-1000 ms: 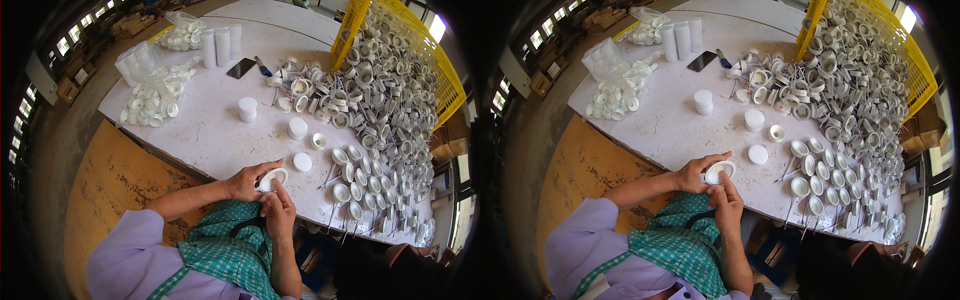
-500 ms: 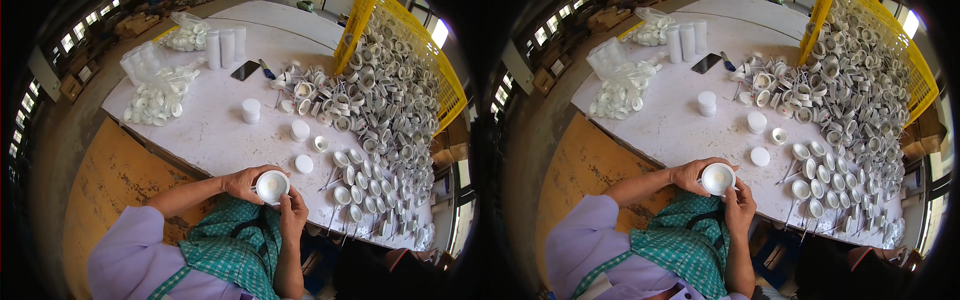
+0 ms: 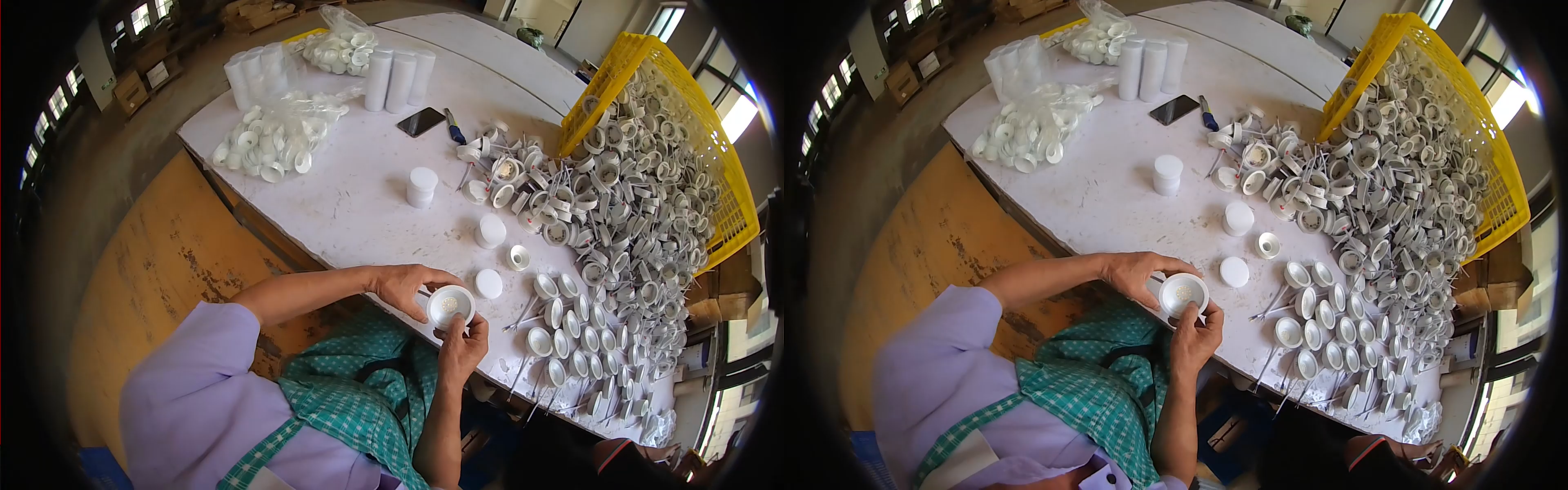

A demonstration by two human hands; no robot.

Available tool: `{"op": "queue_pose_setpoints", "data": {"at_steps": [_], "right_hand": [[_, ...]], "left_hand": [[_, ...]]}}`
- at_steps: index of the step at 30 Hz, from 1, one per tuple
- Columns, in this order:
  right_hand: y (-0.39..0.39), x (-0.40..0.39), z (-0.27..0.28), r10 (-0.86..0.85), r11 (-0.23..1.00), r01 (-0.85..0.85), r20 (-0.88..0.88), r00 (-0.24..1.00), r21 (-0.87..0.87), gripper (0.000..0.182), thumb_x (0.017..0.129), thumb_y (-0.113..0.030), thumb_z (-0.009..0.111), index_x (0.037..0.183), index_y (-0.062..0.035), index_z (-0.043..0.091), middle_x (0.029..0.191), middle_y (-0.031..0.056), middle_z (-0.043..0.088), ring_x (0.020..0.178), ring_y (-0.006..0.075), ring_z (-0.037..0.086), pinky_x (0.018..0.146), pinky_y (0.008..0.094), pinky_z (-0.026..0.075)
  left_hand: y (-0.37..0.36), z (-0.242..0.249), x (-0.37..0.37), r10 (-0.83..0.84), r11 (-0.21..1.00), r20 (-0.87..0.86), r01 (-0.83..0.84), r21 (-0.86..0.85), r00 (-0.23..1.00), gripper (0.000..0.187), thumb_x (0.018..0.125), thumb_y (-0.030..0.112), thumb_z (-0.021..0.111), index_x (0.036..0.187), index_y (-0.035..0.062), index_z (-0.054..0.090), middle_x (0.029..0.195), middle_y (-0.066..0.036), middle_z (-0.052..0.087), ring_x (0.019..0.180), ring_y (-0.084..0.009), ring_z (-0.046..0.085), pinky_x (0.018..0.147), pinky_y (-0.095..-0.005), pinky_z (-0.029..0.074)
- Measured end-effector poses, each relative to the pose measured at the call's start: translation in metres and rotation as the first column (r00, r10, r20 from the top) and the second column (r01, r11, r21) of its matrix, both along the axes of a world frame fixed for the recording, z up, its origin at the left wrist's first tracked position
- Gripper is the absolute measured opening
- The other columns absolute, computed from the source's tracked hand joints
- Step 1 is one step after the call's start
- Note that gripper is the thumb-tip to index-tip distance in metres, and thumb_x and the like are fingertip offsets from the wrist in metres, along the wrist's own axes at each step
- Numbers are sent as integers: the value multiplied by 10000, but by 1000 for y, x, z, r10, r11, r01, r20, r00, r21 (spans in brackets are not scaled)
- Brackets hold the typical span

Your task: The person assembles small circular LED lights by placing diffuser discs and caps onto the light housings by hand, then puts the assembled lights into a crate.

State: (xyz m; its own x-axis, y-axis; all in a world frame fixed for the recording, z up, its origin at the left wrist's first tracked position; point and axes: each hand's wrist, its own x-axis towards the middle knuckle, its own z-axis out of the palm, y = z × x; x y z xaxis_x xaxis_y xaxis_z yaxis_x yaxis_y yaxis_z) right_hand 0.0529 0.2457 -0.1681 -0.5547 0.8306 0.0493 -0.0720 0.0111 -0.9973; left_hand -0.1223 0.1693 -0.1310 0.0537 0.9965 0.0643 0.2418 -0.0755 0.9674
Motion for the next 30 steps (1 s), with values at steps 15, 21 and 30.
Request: {"op": "queue_pose_setpoints", "data": {"at_steps": [15,21,30], "right_hand": [[3,-11,-3,-111,985,93,-116,987,-146,115,889,-59,530,942,16,462,929,95,528,756,138,590,599,278,582],[5,-12,-10,-120,987,104,-141,983,-119,118,885,-55,536,938,7,450,926,99,539,753,139,591,589,281,581],[5,-13,-14,-129,984,108,-151,980,-143,144,882,-64,556,929,25,452,887,86,501,708,122,556,560,265,575]], "left_hand": [[3,-15,63,628,772,-48,-615,160,777,459,808,65,537,1243,-56,454,880,-224,647,668,-205,647,609,-322,523],[11,-17,68,702,707,-59,-685,173,710,383,825,59,515,1200,-21,515,803,-218,644,641,-222,641,593,-328,507],[18,-24,65,734,678,-170,-695,237,658,310,827,79,539,1114,-33,567,759,-244,632,624,-278,651,568,-356,512]]}}
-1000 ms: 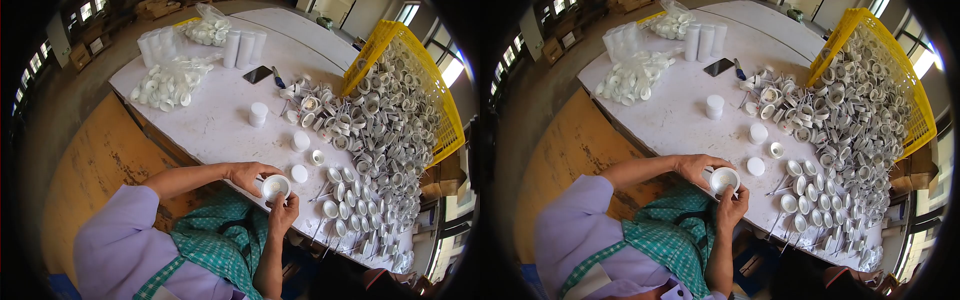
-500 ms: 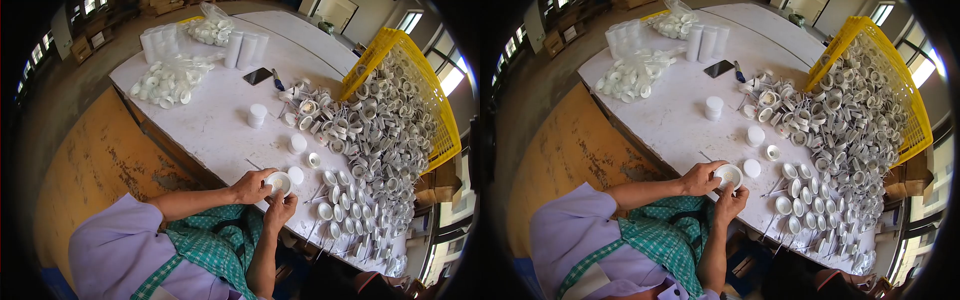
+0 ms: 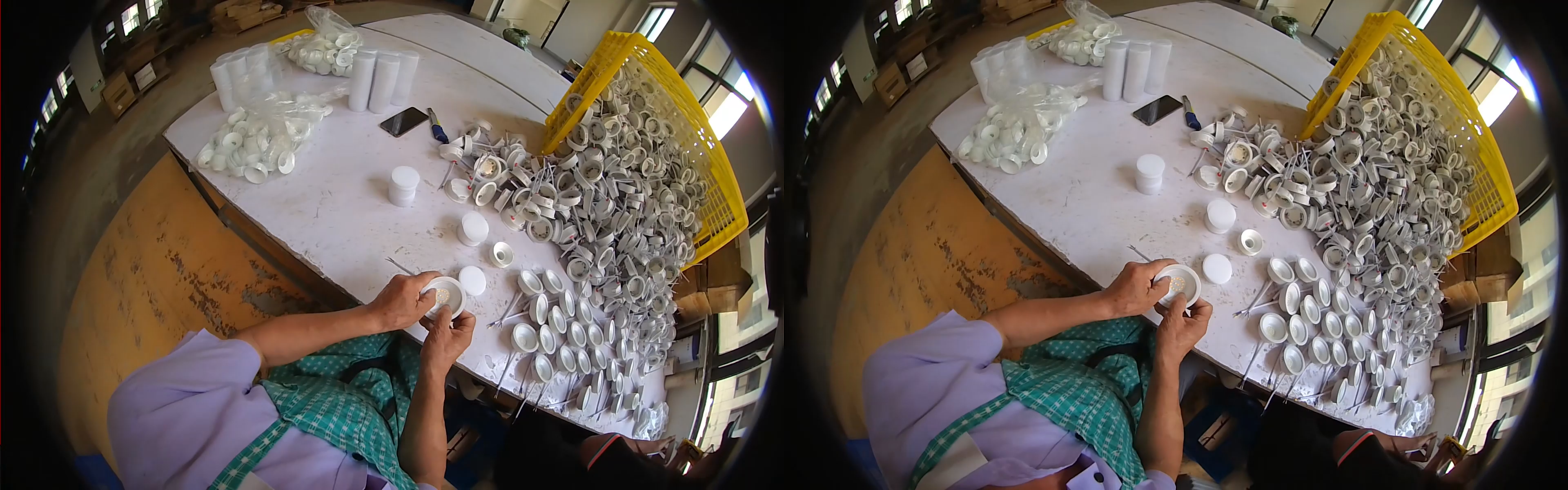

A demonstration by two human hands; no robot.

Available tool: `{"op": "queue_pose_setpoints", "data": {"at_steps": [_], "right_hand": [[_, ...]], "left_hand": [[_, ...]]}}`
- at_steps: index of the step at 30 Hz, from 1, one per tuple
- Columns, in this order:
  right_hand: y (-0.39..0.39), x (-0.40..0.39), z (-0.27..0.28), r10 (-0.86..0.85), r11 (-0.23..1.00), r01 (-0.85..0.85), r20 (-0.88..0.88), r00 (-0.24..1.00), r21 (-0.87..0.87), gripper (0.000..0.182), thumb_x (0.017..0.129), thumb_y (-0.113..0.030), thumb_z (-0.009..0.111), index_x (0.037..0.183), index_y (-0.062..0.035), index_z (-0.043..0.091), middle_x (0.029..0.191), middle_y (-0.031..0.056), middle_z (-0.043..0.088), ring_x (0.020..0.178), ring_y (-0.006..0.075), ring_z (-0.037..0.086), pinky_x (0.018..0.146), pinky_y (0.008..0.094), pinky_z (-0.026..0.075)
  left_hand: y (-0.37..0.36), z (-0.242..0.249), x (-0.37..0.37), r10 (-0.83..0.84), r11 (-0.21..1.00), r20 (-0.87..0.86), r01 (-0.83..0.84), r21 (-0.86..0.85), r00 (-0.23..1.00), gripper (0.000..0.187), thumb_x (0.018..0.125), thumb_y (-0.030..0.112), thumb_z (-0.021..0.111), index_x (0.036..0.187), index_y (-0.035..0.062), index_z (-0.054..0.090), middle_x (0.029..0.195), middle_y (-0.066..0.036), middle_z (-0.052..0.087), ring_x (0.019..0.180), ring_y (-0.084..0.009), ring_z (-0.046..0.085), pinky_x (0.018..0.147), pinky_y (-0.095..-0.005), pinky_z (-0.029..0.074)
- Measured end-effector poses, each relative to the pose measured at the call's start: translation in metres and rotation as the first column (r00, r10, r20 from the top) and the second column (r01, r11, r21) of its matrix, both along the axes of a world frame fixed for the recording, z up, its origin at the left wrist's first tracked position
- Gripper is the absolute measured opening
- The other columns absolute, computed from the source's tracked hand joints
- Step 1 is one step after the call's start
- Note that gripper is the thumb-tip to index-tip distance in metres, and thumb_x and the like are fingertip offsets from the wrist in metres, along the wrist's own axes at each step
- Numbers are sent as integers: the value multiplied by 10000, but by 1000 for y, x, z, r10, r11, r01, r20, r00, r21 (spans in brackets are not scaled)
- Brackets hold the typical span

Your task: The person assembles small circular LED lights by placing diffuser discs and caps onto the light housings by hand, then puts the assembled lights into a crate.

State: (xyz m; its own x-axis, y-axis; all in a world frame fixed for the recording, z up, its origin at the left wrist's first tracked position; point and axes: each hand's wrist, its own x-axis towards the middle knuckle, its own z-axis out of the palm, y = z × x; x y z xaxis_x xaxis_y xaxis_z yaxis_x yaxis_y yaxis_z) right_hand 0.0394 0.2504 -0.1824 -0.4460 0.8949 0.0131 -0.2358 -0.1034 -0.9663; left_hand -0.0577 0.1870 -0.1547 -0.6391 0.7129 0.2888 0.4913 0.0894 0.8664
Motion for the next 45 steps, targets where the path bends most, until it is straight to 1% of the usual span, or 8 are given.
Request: {"op": "queue_pose_setpoints", "data": {"at_steps": [6,11,13,15,22,24,36,45], "right_hand": [[2,5,16,46,998,-50,131,990,26,178,892,-96,559,979,50,507,805,92,572,613,110,575,521,237,519],[3,7,12,33,993,-54,195,980,101,171,897,-127,563,884,43,545,672,70,585,535,107,565,486,231,483],[2,6,11,30,993,-51,187,982,106,174,897,-131,566,878,40,541,676,72,586,530,107,563,489,231,486],[1,5,10,27,993,-47,178,984,111,177,898,-135,568,872,38,537,680,74,586,525,107,561,491,231,489],[-1,4,7,7,990,-31,170,985,139,183,897,-147,576,865,28,532,678,75,586,526,111,567,490,233,497],[-2,5,8,6,989,-32,174,985,143,184,896,-148,578,862,26,531,677,75,586,525,113,569,488,234,498],[-4,6,6,37,998,-47,176,984,52,168,901,-130,567,874,31,529,679,68,575,538,98,551,493,233,500],[-3,7,6,40,999,-44,179,983,20,177,889,-133,582,853,34,535,672,66,567,534,105,553,490,239,503]], "left_hand": [[-1,-9,-5,0,1000,-74,-1,-6,997,311,818,87,545,1104,-31,571,753,-238,635,643,-291,658,571,-361,517],[-4,-4,-9,-39,999,-65,38,-6,997,296,817,93,548,1082,-33,588,737,-228,639,639,-266,664,566,-342,517],[-6,0,-9,-63,998,-31,63,-7,998,289,819,95,548,1074,-34,594,733,-224,641,637,-256,666,562,-335,517],[-6,2,-9,-39,999,-6,39,29,999,239,814,105,533,1004,-17,609,697,-244,613,625,-332,646,558,-379,505],[-7,3,-10,-32,999,-4,32,14,999,232,818,115,550,1002,-9,614,686,-233,615,603,-309,645,542,-371,500],[-8,3,-11,-65,996,-16,63,-62,998,301,821,104,567,1089,-30,597,756,-220,652,648,-242,671,562,-321,519],[-7,-4,-11,-44,998,-81,39,-55,996,274,807,125,605,1041,-18,620,781,-210,659,692,-275,677,596,-340,532],[-5,-1,-12,-43,998,-50,40,-57,998,262,795,135,635,1009,-16,629,801,-207,663,710,-283,679,610,-342,537]]}}
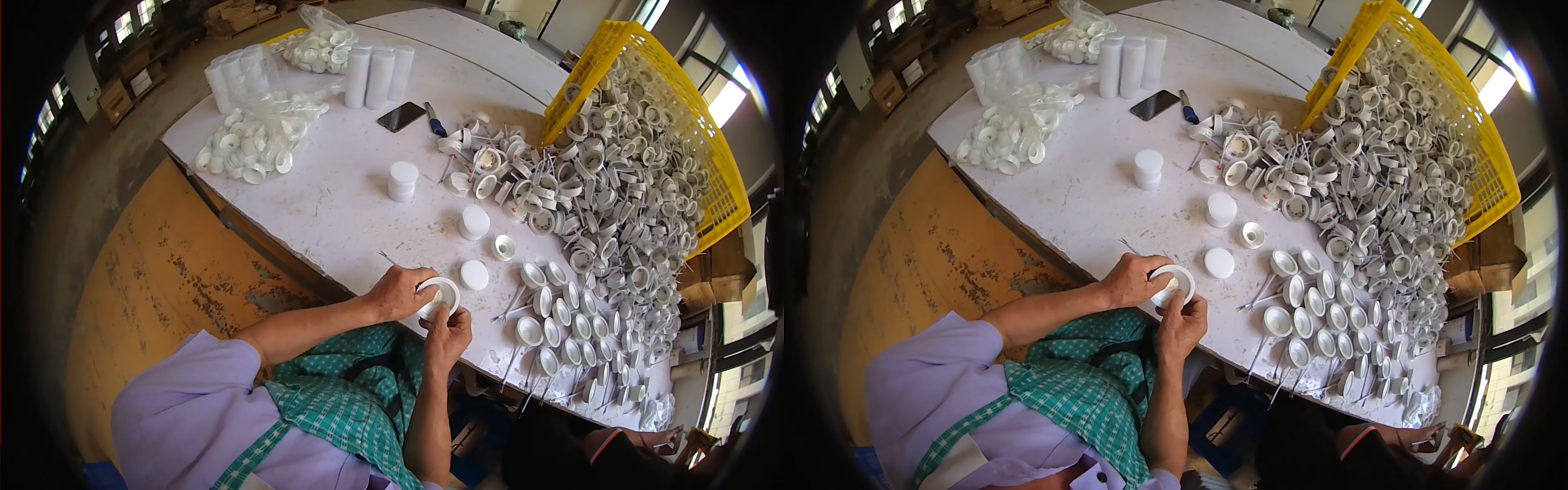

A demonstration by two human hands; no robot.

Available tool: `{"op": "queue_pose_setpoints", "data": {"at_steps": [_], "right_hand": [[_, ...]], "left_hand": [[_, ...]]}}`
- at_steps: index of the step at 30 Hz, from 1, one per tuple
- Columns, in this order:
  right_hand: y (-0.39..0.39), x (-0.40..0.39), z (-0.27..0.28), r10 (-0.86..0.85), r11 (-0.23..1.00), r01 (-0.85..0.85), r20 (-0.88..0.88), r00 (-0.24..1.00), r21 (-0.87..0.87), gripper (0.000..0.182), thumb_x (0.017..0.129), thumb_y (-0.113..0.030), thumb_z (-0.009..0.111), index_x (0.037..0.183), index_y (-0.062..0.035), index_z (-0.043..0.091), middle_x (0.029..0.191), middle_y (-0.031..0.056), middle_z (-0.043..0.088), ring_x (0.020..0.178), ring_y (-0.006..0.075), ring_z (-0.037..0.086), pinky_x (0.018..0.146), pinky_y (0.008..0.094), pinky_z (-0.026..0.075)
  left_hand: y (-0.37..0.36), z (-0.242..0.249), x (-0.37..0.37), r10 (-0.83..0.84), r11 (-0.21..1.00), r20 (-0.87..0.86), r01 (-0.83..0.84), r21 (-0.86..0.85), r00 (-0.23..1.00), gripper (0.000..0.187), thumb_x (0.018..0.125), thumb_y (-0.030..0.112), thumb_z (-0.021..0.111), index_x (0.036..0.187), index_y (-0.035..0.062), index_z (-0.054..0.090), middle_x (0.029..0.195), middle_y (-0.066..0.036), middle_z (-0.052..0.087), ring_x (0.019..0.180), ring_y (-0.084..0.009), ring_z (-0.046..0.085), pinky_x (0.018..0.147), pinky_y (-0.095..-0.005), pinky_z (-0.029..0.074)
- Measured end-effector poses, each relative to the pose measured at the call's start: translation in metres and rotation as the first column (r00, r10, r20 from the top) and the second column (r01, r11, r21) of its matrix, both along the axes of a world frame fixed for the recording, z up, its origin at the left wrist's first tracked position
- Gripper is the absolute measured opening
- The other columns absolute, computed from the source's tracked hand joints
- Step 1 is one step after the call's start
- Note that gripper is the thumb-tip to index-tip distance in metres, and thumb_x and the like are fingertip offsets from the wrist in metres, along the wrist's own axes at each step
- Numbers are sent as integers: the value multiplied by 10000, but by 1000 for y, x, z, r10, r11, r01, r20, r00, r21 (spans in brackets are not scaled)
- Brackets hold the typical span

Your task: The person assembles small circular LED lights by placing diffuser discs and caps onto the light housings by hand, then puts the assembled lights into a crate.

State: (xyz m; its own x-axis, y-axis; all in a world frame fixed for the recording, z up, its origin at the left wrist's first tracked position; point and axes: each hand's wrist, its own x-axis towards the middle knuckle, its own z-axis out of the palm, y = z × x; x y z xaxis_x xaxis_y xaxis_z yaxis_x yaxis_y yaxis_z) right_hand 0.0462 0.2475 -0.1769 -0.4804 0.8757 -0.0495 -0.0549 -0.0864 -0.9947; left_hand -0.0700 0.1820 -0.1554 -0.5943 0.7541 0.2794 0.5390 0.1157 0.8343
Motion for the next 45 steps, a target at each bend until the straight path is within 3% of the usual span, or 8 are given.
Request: {"op": "queue_pose_setpoints", "data": {"at_steps": [7,15,18,27,45], "right_hand": [[-2,2,-3,-12,999,12,2,1000,33,175,889,-135,586,856,29,535,675,58,563,544,95,547,500,238,504],[-3,4,-5,-14,999,13,27,1000,39,182,894,-142,580,889,36,544,693,62,574,551,91,547,502,236,511],[-2,4,-4,-20,999,20,28,999,27,182,897,-140,575,902,40,546,698,63,576,555,91,548,502,237,515],[-2,5,-9,-32,998,34,-30,999,50,205,899,-161,585,893,36,527,726,87,591,548,116,570,491,238,515],[-5,6,-10,-34,995,37,-33,999,89,185,904,-149,582,925,31,542,742,55,576,601,75,544,532,225,511]], "left_hand": [[0,-4,1,-5,999,15,5,-37,1000,253,804,145,625,1000,-14,631,804,-195,666,706,-274,675,609,-334,528],[-4,-6,0,-85,996,141,79,48,986,279,811,127,583,1039,-27,626,814,-179,680,708,-178,667,618,-295,523],[-6,1,-1,-102,995,159,104,-4,982,296,801,96,572,1056,-48,612,829,-180,681,722,-170,665,629,-287,528],[-8,-8,-1,-183,983,225,181,26,957,436,741,51,580,1158,-67,542,951,-187,666,826,-189,664,723,-294,543],[-9,6,2,-137,987,232,153,-51,963,400,769,39,574,1164,-25,568,900,-188,674,774,-183,664,685,-295,535]]}}
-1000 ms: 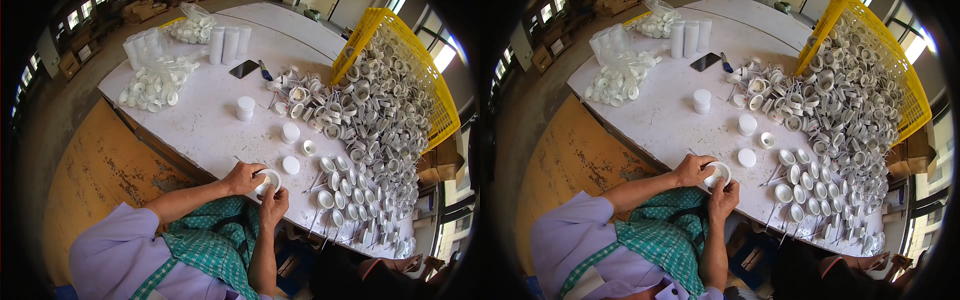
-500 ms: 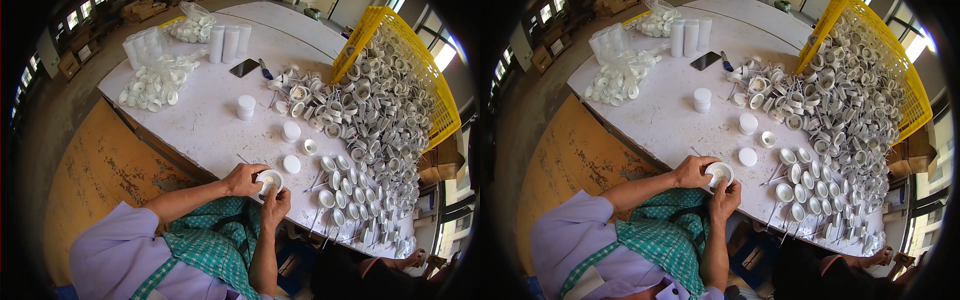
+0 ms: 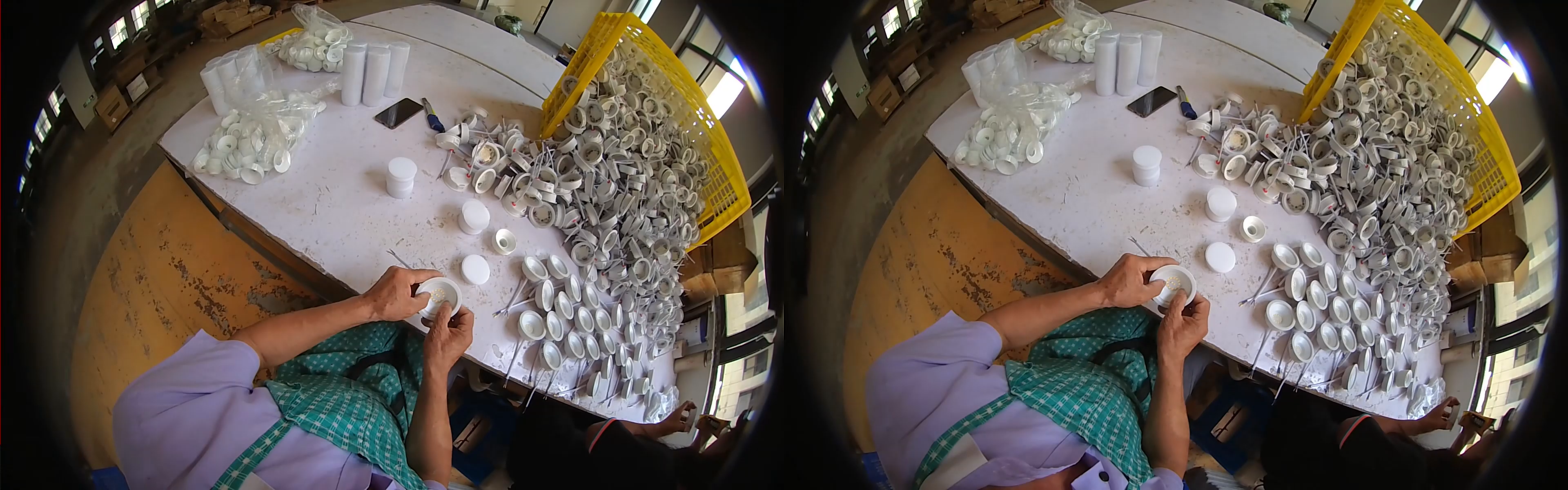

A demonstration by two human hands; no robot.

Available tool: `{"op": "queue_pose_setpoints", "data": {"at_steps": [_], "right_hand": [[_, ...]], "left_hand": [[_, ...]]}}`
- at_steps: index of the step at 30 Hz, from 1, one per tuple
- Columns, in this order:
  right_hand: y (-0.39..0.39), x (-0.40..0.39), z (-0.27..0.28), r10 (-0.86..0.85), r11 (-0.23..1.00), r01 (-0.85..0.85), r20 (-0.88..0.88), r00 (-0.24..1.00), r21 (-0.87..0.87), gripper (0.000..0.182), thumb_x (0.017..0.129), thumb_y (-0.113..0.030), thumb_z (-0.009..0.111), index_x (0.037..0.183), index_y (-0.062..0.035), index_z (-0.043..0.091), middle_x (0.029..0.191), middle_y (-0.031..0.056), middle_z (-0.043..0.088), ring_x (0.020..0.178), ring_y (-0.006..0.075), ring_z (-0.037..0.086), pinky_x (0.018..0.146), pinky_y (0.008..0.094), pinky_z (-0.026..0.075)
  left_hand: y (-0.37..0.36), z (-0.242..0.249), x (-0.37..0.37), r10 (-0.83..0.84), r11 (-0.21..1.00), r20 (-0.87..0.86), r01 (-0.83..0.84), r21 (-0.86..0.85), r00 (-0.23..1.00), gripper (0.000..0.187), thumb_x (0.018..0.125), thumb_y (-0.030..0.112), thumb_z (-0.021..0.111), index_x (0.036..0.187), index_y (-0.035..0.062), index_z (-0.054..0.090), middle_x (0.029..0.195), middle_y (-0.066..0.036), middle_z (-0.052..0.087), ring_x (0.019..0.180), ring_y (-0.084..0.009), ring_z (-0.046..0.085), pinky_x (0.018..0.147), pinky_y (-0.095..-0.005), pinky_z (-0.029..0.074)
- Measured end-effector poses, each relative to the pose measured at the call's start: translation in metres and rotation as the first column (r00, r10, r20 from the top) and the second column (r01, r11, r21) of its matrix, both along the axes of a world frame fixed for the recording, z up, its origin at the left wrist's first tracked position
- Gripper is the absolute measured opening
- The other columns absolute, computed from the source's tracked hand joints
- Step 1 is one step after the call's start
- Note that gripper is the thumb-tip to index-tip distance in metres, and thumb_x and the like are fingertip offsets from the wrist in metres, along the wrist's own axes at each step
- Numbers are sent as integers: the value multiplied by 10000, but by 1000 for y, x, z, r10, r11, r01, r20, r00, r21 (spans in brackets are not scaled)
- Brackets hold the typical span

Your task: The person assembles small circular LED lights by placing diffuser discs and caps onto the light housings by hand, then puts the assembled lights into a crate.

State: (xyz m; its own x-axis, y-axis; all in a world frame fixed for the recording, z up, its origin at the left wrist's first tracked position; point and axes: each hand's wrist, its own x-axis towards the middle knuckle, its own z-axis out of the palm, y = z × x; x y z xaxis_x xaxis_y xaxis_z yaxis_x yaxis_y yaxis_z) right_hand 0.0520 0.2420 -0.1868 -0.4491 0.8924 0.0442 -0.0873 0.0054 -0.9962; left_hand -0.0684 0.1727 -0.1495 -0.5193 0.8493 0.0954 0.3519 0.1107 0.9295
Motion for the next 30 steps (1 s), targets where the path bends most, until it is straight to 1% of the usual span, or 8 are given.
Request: {"op": "queue_pose_setpoints", "data": {"at_steps": [7,10,19,22,24,26,28,30], "right_hand": [[1,1,4,2,999,-2,4,1000,-35,189,900,-147,580,920,36,539,726,52,566,587,81,541,521,232,516],[1,1,6,12,998,-10,30,999,-56,196,901,-152,575,920,38,527,747,74,580,577,97,557,508,238,521],[2,2,3,25,996,-21,39,999,-86,196,908,-145,556,946,45,531,783,95,597,587,114,578,504,241,530],[2,3,2,30,995,-26,43,999,-94,193,909,-138,548,958,48,535,782,93,597,582,112,577,508,242,530],[2,5,0,33,995,-29,36,999,-99,193,910,-135,544,965,50,537,778,91,596,577,110,576,510,243,529],[2,7,-2,50,988,-45,30,998,-150,230,904,-120,556,1036,68,552,833,78,607,659,94,573,530,225,510],[3,7,-5,46,986,-44,9,999,-160,210,907,-120,547,1011,62,547,805,81,600,613,99,573,522,231,517],[4,7,-8,42,985,-44,-13,999,-170,192,909,-121,537,987,55,542,776,84,593,568,104,573,514,236,524]], "left_hand": [[1,-3,1,0,1000,8,0,-30,1000,387,773,45,577,1154,-26,569,883,-177,677,763,-173,661,676,-292,530],[2,-13,0,13,1000,-27,-12,25,1000,382,772,50,577,1146,-28,570,879,-175,677,766,-175,659,675,-294,529],[0,-17,-1,-24,999,1,24,32,1000,421,758,56,569,1156,-79,539,917,-198,667,812,-187,659,704,-295,534],[-2,-15,-1,-24,999,79,21,44,997,467,728,81,566,1163,-87,537,906,-220,667,813,-208,664,731,-301,526],[-2,-17,-3,-74,997,108,73,13,991,465,750,38,552,1195,-87,508,985,-200,654,872,-207,653,757,-302,532],[-3,-16,-3,-88,996,126,86,19,988,479,749,38,551,1207,-90,495,1007,-205,647,901,-215,647,786,-307,527],[-3,-17,-3,-100,995,144,97,25,985,493,748,39,549,1219,-92,482,1029,-211,639,931,-222,641,815,-311,523],[-2,-21,-1,-93,988,140,75,134,986,512,717,55,562,1200,-99,491,983,-202,651,852,-194,650,761,-295,526]]}}
